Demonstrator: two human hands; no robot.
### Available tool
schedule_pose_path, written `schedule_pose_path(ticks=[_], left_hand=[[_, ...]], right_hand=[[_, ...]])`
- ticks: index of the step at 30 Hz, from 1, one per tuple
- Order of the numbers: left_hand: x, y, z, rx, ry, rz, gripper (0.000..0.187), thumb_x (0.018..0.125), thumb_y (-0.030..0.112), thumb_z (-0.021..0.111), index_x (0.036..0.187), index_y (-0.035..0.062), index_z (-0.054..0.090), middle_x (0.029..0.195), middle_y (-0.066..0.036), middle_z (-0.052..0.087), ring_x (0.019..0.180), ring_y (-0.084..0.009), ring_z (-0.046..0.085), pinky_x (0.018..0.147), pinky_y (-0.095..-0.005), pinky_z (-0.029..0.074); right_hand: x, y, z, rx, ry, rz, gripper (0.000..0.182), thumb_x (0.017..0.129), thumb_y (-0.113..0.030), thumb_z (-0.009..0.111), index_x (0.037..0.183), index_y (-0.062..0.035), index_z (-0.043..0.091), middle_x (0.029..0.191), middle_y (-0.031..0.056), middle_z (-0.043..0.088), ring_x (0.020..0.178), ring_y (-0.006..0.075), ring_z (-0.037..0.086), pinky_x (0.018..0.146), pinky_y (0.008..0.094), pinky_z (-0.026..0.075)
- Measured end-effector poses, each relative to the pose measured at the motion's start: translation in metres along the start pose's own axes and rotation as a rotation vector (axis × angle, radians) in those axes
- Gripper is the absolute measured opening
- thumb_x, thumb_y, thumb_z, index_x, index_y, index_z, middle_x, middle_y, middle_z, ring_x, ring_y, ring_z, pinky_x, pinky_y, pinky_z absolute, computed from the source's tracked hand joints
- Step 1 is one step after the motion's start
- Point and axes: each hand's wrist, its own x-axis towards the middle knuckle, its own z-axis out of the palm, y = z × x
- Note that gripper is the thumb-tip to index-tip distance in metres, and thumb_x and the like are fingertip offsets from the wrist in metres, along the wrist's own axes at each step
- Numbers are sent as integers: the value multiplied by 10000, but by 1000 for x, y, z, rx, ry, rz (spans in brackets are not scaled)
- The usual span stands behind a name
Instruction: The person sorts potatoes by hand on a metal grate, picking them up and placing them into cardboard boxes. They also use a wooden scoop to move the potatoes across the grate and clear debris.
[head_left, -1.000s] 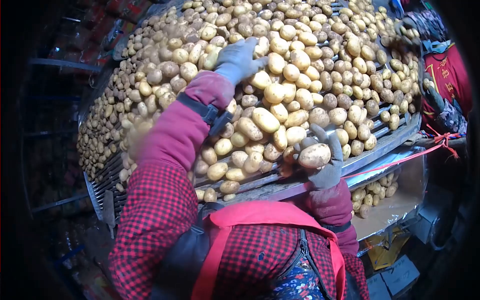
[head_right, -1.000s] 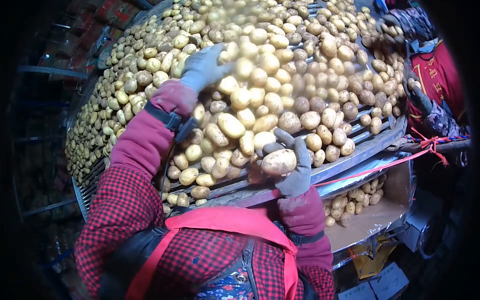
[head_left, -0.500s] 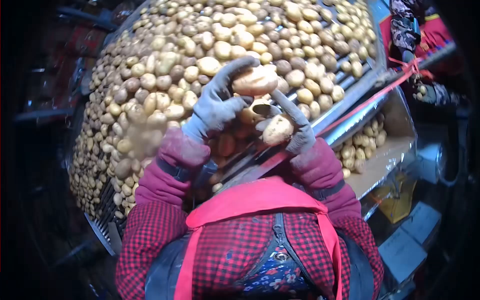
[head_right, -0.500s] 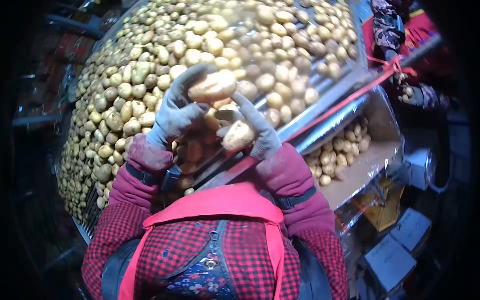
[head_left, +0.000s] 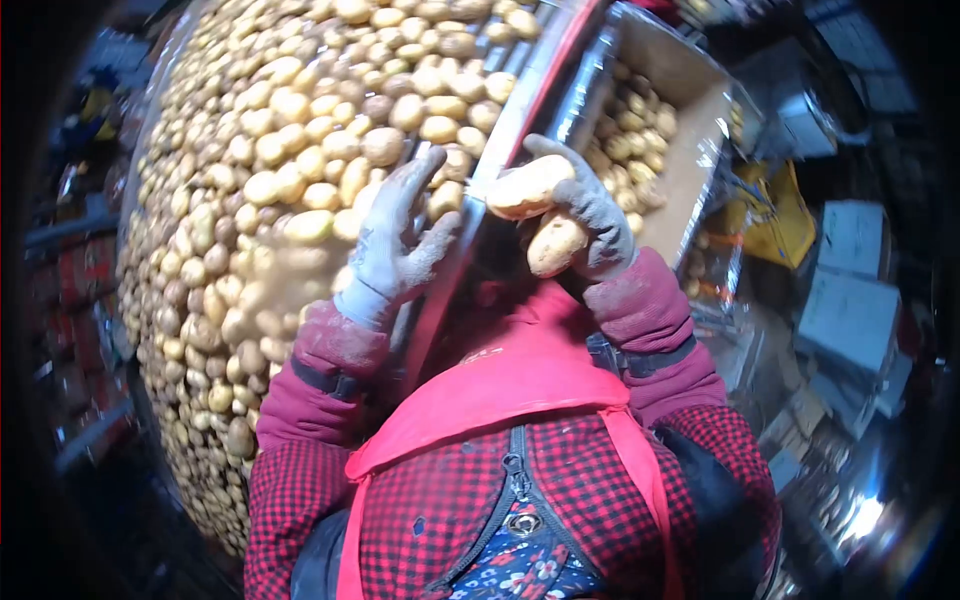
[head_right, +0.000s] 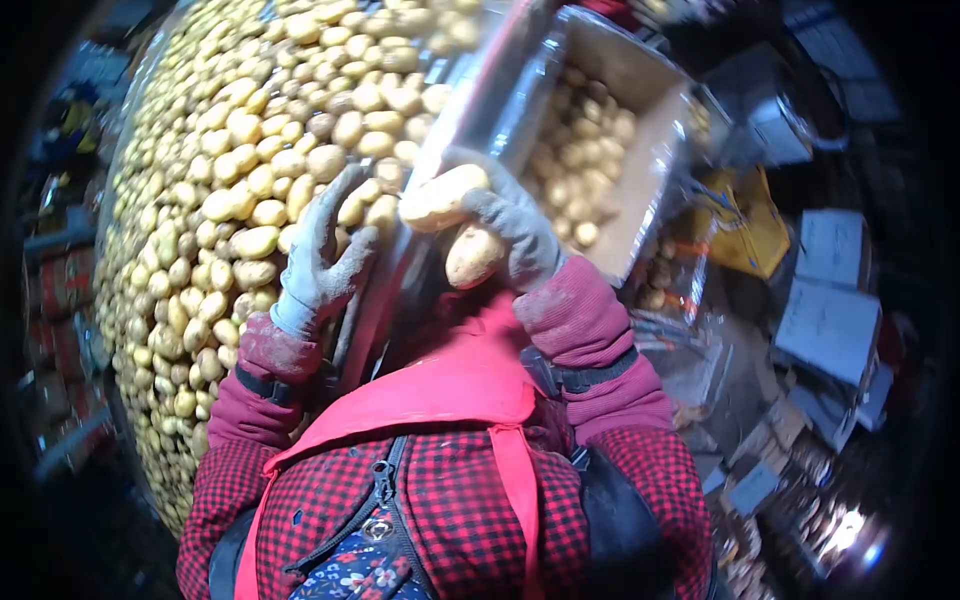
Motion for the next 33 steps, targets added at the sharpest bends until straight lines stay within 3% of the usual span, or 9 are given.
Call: schedule_pose_path(ticks=[3,8,9,12,18,19,20,27,33], left_hand=[[-2,-19,24,375,-291,127,688,869,194,768,1495,66,514,1516,-218,503,1420,-416,452,1186,-484,365],[-16,-27,44,482,-270,161,680,892,216,725,1524,108,498,1582,-220,420,1468,-423,387,1210,-510,321],[-15,-26,44,447,-282,161,680,892,176,717,1529,102,491,1587,-226,413,1480,-422,372,1219,-512,306],[-16,-26,45,361,-300,94,674,893,110,703,1529,72,483,1600,-239,390,1503,-427,337,1239,-513,268],[-18,-20,48,432,-316,21,675,888,76,705,1526,61,484,1606,-235,386,1517,-413,323,1254,-514,235],[-18,-19,49,452,-318,24,678,882,70,709,1523,59,487,1608,-235,382,1517,-412,322,1257,-514,227],[-14,-17,50,484,-308,63,648,880,123,721,1491,57,516,1555,-276,424,1451,-469,386,1206,-530,320],[-14,-18,54,490,-326,27,631,877,108,696,1478,32,519,1586,-277,392,1493,-459,343,1229,-534,276],[-16,-25,53,524,-346,68,654,893,130,679,1499,5,470,1580,-276,400,1487,-476,345,1221,-551,281]], right_hand=[[-53,-28,-48,-17,317,12,691,956,-389,662,1539,-104,422,1171,140,711,757,215,704,615,318,595],[-149,-92,-133,-93,815,-277,598,1006,-433,611,1462,-58,519,1055,128,709,746,195,676,660,328,606],[-168,-103,-155,-222,789,-270,550,1033,-451,574,1413,-53,556,1079,128,715,764,194,682,703,320,608],[-195,-118,-227,-222,1071,-389,485,1000,-319,648,1377,-26,565,1138,126,722,861,191,698,737,310,588],[-223,-100,-337,-407,1217,-193,430,1000,-284,665,1345,-35,605,1138,109,729,929,199,721,766,319,593],[-221,-101,-332,-363,1170,-139,417,987,-264,683,1329,-33,620,1148,108,725,926,194,721,779,308,586],[-219,-95,-342,-351,1177,-137,417,987,-264,683,1329,-33,620,1148,108,725,926,194,721,779,308,586],[-205,-72,-384,-50,978,-98,453,978,-247,679,1376,-47,598,1197,136,710,852,236,725,720,390,601],[-170,-35,-423,-290,1251,-94,501,870,-261,812,1302,-48,674,1162,61,692,1066,155,645,915,308,525]])
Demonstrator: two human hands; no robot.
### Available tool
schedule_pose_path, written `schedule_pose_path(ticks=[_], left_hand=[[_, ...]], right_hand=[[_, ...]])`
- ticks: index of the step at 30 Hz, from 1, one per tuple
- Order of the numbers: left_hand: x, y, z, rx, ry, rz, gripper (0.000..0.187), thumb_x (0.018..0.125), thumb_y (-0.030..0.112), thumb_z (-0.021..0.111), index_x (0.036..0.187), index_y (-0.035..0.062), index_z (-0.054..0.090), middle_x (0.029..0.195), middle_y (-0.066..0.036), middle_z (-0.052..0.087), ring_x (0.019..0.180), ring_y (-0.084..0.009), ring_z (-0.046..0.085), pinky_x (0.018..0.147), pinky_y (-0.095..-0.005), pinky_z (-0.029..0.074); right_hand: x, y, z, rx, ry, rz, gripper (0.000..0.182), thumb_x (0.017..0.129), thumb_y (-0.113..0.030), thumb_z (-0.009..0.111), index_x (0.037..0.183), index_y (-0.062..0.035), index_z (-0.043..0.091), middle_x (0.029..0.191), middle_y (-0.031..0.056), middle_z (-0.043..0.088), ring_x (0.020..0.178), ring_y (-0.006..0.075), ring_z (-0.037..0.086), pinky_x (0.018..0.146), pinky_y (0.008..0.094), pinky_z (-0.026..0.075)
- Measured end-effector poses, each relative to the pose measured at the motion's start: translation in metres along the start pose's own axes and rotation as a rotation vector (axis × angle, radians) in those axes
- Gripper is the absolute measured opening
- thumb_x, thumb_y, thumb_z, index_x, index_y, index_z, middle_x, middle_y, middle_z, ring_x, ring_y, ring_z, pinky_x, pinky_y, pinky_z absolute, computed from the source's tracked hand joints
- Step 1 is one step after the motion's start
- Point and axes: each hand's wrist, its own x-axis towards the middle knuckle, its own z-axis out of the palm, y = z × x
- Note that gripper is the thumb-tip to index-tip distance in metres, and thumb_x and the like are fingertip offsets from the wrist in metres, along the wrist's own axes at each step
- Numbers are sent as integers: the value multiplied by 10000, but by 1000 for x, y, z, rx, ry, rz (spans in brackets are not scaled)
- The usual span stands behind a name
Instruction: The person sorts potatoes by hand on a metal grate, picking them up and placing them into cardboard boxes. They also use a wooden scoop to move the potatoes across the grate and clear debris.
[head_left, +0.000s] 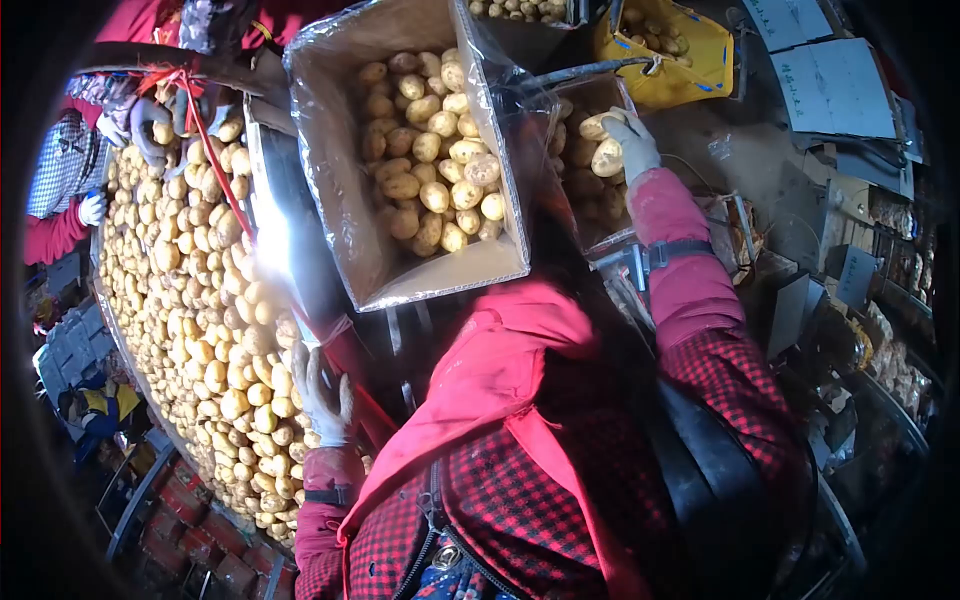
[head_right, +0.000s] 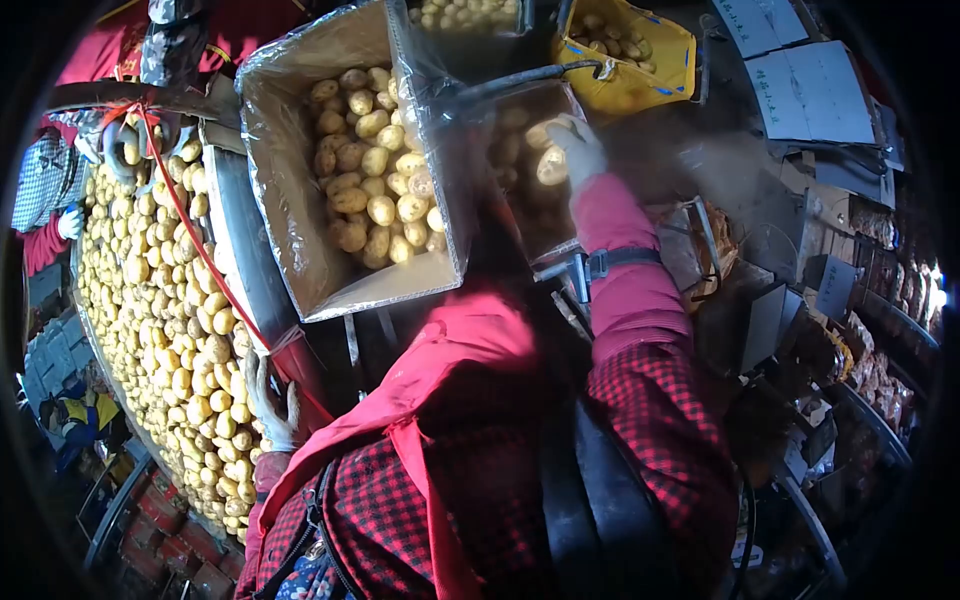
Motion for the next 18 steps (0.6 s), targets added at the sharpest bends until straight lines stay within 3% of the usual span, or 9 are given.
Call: schedule_pose_path(ticks=[4,7,9,11,15,18], left_hand=[[0,1,0,62,-27,-13,645,895,133,673,1495,3,474,1571,-272,410,1484,-474,352,1217,-557,286],[0,3,-1,90,-34,7,638,897,130,666,1493,4,475,1552,-271,433,1474,-476,367,1214,-560,294],[-1,3,0,79,-17,-9,634,896,119,662,1491,2,476,1534,-274,451,1463,-477,383,1212,-560,300],[0,3,1,63,2,27,633,892,108,660,1489,0,477,1522,-279,463,1452,-478,397,1210,-556,305],[-6,-8,7,-2,27,32,635,906,129,655,1498,-1,466,1547,-273,435,1465,-469,376,1220,-552,281],[-5,-4,5,-33,25,26,621,928,146,647,1503,1,463,1551,-261,437,1472,-451,374,1229,-544,265]], right_hand=[[21,22,9,-280,48,-10,503,910,-244,791,1363,-77,649,1267,64,656,1158,167,602,1014,309,481],[28,37,13,-256,85,21,498,923,-262,778,1368,-84,645,1257,70,661,1156,175,608,1020,312,481],[24,35,-1,-294,38,-46,504,940,-275,751,1398,-112,619,1265,60,670,1117,180,644,927,321,530],[-10,-4,-7,61,-85,138,507,926,-305,732,1390,-132,620,1270,78,660,1094,210,657,893,357,555],[-69,-45,-59,149,-97,56,507,951,-283,704,1413,-106,592,1286,82,653,1116,220,665,900,372,564],[-120,-51,-118,124,78,-77,496,1027,-270,604,1482,-96,511,1295,126,651,1144,251,666,949,394,559]])
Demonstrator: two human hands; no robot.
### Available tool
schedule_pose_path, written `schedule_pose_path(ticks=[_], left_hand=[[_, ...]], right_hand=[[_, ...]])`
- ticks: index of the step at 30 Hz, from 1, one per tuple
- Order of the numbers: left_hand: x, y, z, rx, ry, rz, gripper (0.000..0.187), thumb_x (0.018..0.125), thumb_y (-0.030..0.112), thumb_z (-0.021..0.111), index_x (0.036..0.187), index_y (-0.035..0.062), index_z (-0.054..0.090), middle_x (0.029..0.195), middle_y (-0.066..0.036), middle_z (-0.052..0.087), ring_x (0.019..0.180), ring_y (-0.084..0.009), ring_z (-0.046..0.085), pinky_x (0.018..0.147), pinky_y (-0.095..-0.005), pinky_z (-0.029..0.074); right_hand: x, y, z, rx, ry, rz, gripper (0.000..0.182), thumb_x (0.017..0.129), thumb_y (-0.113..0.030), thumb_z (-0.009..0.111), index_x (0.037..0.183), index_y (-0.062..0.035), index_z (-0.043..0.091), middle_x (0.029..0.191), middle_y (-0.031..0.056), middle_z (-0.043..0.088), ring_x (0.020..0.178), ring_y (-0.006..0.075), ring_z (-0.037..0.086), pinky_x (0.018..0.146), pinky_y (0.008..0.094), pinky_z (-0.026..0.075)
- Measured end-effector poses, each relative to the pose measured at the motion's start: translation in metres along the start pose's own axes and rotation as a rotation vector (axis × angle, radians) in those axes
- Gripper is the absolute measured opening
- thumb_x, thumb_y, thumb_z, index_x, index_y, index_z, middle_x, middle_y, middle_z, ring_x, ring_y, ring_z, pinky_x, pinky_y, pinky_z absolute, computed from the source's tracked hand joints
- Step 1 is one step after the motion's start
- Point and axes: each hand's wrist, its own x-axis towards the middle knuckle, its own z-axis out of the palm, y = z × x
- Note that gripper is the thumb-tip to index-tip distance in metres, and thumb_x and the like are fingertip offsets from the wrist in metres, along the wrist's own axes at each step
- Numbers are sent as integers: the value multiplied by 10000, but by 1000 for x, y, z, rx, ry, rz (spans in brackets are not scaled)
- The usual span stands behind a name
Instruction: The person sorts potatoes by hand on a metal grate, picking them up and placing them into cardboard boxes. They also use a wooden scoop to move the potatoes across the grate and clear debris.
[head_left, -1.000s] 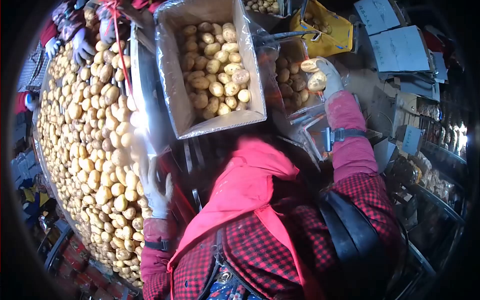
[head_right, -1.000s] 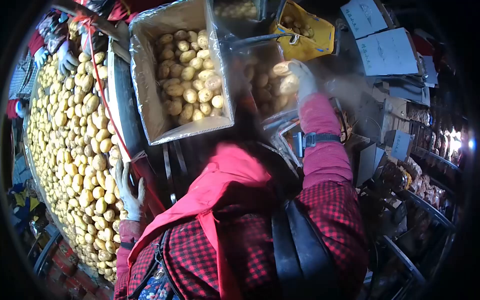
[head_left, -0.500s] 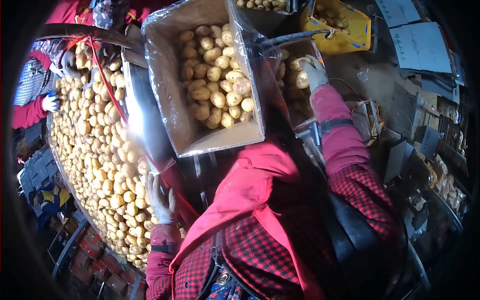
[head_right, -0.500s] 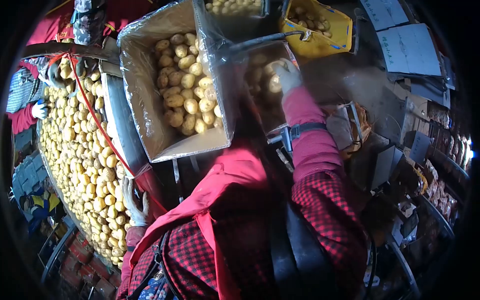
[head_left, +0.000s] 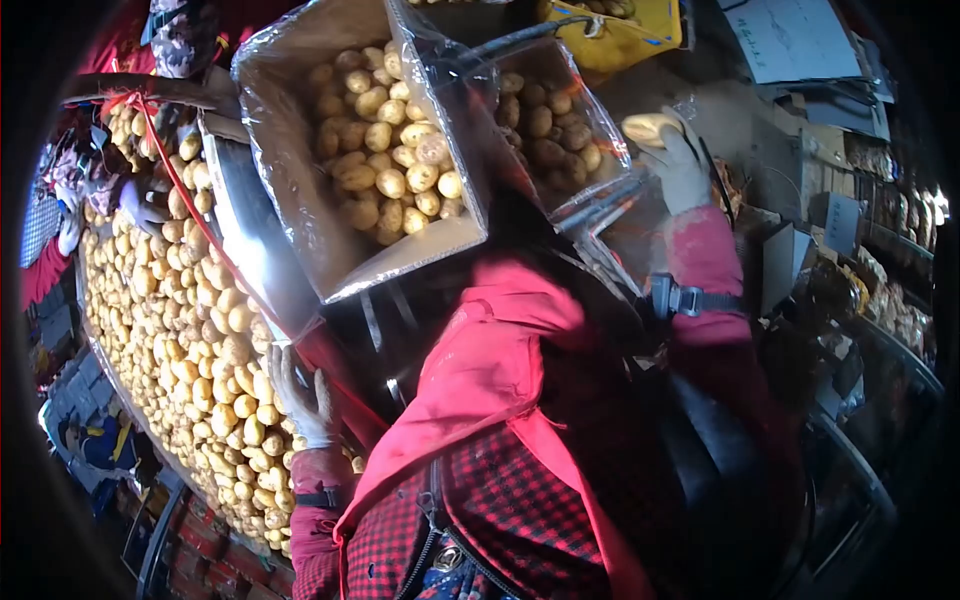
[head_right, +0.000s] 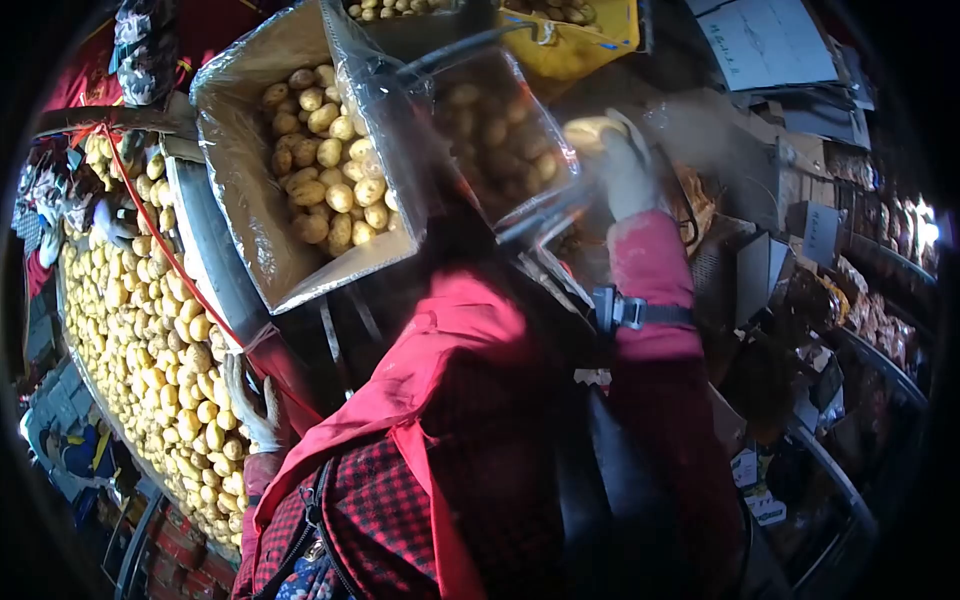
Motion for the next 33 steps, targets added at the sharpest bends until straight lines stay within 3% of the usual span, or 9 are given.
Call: schedule_pose_path(ticks=[3,6,7,9,13,18,22,27,33], left_hand=[[-2,-4,0,69,19,16,595,942,177,662,1485,4,490,1523,-264,470,1448,-451,409,1219,-535,294],[-6,-3,-2,-84,34,-85,582,926,207,710,1457,41,538,1482,-290,496,1407,-470,451,1178,-533,362],[-4,-1,-2,-46,55,-77,580,919,214,726,1450,58,552,1462,-300,508,1394,-479,460,1166,-533,380],[0,4,-10,3,99,-30,580,907,263,738,1437,95,573,1424,-291,539,1384,-478,468,1155,-541,389],[-1,5,-14,21,124,16,619,914,271,714,1471,85,522,1472,-265,503,1422,-468,418,1174,-531,368],[-30,9,-19,135,154,40,582,884,274,744,1418,123,570,1444,-209,541,1369,-438,479,1112,-533,428],[-77,-1,-60,146,302,1,539,878,288,745,1373,112,624,1403,-228,572,1307,-409,542,1093,-524,432],[-108,-71,-96,377,383,-427,702,869,314,726,1514,162,495,1458,-218,531,1343,-402,504,1106,-522,413],[-80,-133,-101,168,192,-537,677,823,265,752,1459,213,528,1305,-146,612,1218,-350,595,1045,-466,484]], right_hand=[[-42,11,-64,10,271,35,515,979,-193,671,1452,-37,541,1320,131,636,1120,234,672,913,339,568],[-43,71,-154,-267,87,-69,500,994,-179,655,1459,-32,543,1366,80,629,1222,206,614,942,327,552],[-106,-9,-37,-262,34,-65,482,1003,-173,638,1456,-32,552,1409,92,613,1259,204,593,1012,338,518],[-56,36,-80,-113,-132,-184,438,1036,-194,601,1427,0,567,1433,133,610,1269,191,590,1099,331,451],[-78,-3,46,-270,15,-151,509,1071,-196,503,1529,3,404,1440,220,565,1286,316,575,1099,458,444],[-128,-19,236,-183,-807,-431,544,1044,-166,423,1559,-5,363,1444,211,554,1238,267,604,1012,363,505],[-227,0,364,-65,-1125,-244,379,1086,-117,532,1452,-19,534,1253,106,672,1097,170,650,944,313,536],[-314,49,425,-85,-1413,75,382,1073,-150,580,1435,-28,579,1238,67,688,1085,128,645,949,268,518],[-316,71,446,-304,-1422,-244,398,1064,-128,592,1444,-11,563,1276,77,665,1074,101,637,915,244,521]])
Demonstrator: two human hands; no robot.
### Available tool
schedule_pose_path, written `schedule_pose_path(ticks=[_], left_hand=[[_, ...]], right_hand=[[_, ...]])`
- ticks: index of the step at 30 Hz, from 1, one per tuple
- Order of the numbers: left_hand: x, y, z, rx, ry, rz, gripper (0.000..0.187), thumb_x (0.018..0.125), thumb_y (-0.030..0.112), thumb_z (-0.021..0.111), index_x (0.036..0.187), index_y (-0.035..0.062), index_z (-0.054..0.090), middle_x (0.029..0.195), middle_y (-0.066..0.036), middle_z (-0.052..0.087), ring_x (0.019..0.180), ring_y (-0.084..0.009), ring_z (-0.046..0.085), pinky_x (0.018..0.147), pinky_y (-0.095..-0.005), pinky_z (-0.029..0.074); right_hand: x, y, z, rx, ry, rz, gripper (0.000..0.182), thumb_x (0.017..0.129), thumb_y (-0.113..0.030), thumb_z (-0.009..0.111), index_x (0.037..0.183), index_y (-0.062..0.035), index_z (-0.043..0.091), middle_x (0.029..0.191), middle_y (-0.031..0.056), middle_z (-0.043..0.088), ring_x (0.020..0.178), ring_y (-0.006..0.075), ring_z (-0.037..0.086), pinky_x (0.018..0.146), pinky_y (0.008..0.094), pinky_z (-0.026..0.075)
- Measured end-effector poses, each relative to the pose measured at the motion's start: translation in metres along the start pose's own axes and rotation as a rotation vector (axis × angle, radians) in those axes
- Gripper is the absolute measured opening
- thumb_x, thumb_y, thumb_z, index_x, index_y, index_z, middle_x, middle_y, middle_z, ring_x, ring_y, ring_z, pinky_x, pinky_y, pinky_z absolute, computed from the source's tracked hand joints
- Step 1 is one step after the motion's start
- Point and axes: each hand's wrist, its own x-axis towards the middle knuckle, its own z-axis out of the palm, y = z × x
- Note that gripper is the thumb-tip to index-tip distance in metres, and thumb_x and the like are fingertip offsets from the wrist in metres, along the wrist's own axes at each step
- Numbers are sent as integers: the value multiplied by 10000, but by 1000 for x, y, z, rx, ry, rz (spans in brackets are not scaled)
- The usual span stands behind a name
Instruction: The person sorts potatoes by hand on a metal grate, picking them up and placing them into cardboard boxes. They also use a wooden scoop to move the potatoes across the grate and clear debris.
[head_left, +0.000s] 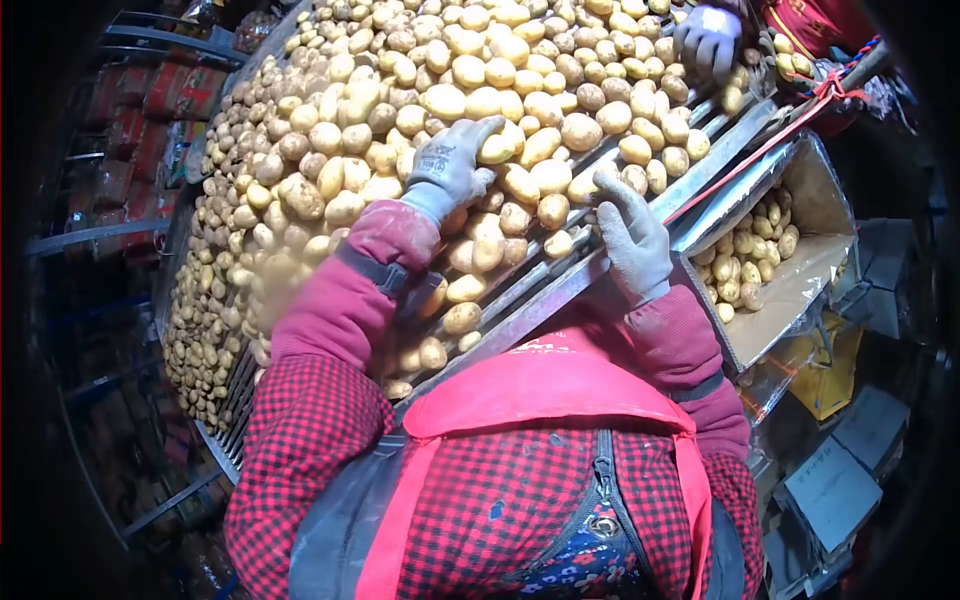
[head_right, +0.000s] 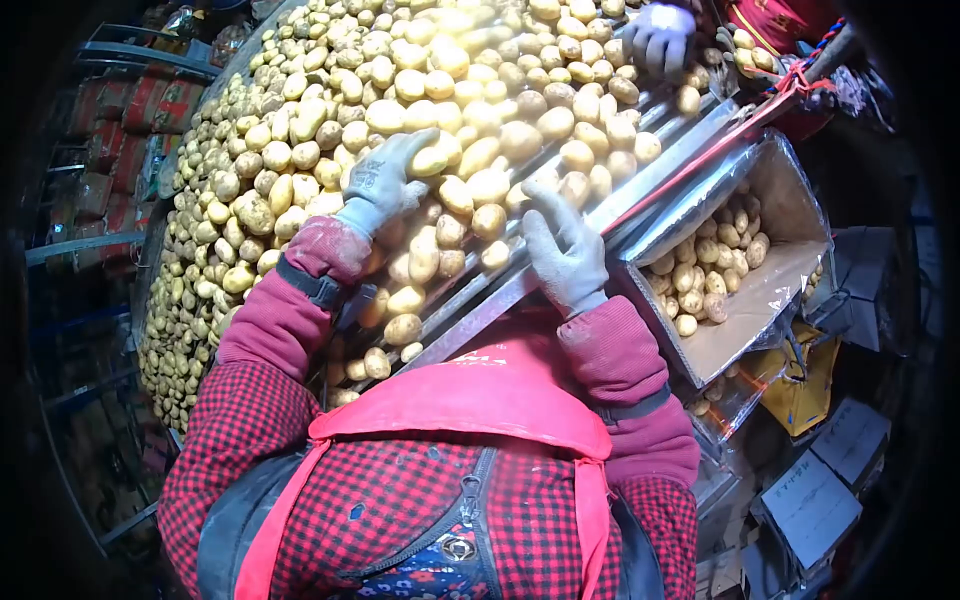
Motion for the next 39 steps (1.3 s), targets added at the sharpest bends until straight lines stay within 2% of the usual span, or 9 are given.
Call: schedule_pose_path(ticks=[1,6,8,12,16,20,30,36,39], left_hand=[[1,4,-4,8,-21,-62,665,817,291,766,1441,231,543,1267,-150,627,1170,-357,623,1010,-471,502],[-4,54,-11,-243,173,-45,757,796,438,777,1444,133,533,1172,-181,701,1073,-399,674,925,-502,533],[-7,91,-33,-436,-63,-30,753,807,357,802,1464,103,534,1293,-226,648,1192,-420,620,1016,-475,505],[-24,85,-35,-334,99,273,681,873,348,755,1469,108,532,1298,-209,652,1161,-405,639,990,-476,515],[-8,-9,-79,-31,387,-71,647,929,443,688,1478,142,525,1353,-196,631,1204,-382,626,1018,-461,503],[20,-114,-87,252,228,-425,663,924,514,649,1478,175,519,1330,-213,635,1244,-381,603,1047,-482,479],[15,-92,-102,89,98,-556,604,891,611,657,1362,234,638,1219,-144,725,1121,-335,690,975,-446,523],[-14,27,-60,-660,94,-9,613,893,489,716,1393,149,614,1150,-197,702,1012,-333,693,873,-419,549],[-28,62,-67,-604,6,253,606,921,393,696,1442,117,557,1117,-181,693,1016,-374,680,900,-454,541]], right_hand=[[2,-4,6,124,60,44,359,1003,-75,648,1361,-54,648,1134,47,701,944,99,651,841,263,534],[11,-52,19,328,-101,234,625,1046,-248,575,1603,-108,329,1482,160,499,1257,241,585,974,395,548],[13,-54,33,644,-113,243,632,1026,-147,594,1590,-41,329,1434,115,531,1153,151,601,904,294,547],[21,-28,26,1007,-135,478,591,1048,-346,604,1537,-68,424,1379,145,594,1098,241,645,841,366,553],[30,-16,13,940,-271,520,696,1016,-528,580,1517,-65,442,1365,184,611,1125,313,663,841,404,576],[31,-17,14,953,-278,524,754,990,-582,589,1520,-67,437,1376,198,605,1162,348,657,893,448,580],[32,-1,16,1198,-314,536,744,999,-692,470,1295,-25,615,1350,212,628,1205,417,632,792,589,594],[38,-33,36,839,-544,423,637,1090,-418,445,1638,-148,264,1536,235,460,1250,366,622,882,454,614],[46,-34,46,1190,-169,896,619,1094,-372,447,1646,-184,239,1524,218,478,1239,348,614,893,478,599]])
